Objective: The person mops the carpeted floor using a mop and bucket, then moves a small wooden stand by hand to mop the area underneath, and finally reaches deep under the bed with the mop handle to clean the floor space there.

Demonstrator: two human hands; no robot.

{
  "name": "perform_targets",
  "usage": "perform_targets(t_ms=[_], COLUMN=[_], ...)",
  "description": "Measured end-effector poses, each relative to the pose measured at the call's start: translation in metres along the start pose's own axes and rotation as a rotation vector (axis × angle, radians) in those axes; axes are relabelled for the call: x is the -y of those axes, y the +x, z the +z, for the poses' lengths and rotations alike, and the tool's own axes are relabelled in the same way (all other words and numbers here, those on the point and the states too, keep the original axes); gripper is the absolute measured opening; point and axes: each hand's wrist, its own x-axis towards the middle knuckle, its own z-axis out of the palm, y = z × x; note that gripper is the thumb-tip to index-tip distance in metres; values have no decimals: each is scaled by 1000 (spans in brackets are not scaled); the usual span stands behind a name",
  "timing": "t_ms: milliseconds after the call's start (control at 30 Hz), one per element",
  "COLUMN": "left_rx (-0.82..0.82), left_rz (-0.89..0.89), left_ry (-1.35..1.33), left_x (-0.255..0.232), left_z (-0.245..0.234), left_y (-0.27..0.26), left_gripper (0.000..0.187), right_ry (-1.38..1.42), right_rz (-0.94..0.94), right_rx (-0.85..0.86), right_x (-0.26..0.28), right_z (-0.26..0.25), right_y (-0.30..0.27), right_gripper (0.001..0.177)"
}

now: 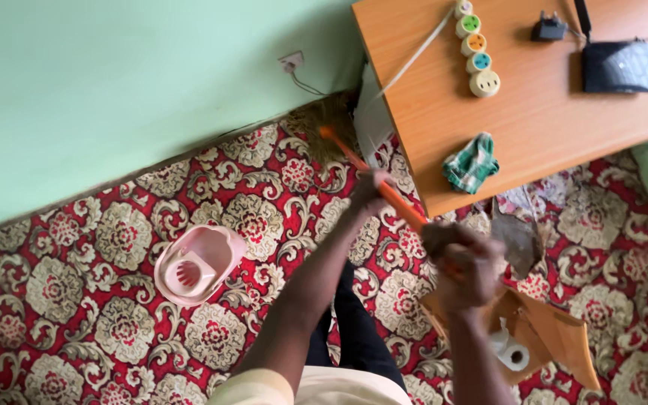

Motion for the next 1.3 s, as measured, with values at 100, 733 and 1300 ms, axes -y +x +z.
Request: perform_targets(t_ms=[100, 733, 1300], left_rx=[15, -209, -115], left_rz=[-67, -187, -194], left_ry=[-94, 105, -96], left_x=[-48, 21, -64], left_z=[4, -102, -194], left_y=[-23, -48, -194], left_gripper=[3, 31, 16], right_ry=[33, 17, 145], right_rz=[-9, -119, 121], right_rx=[22, 236, 290], right_x=[51, -30, 30], right_z=[-4, 110, 203], right_y=[20, -10, -51], right_gripper=[27, 28, 35])
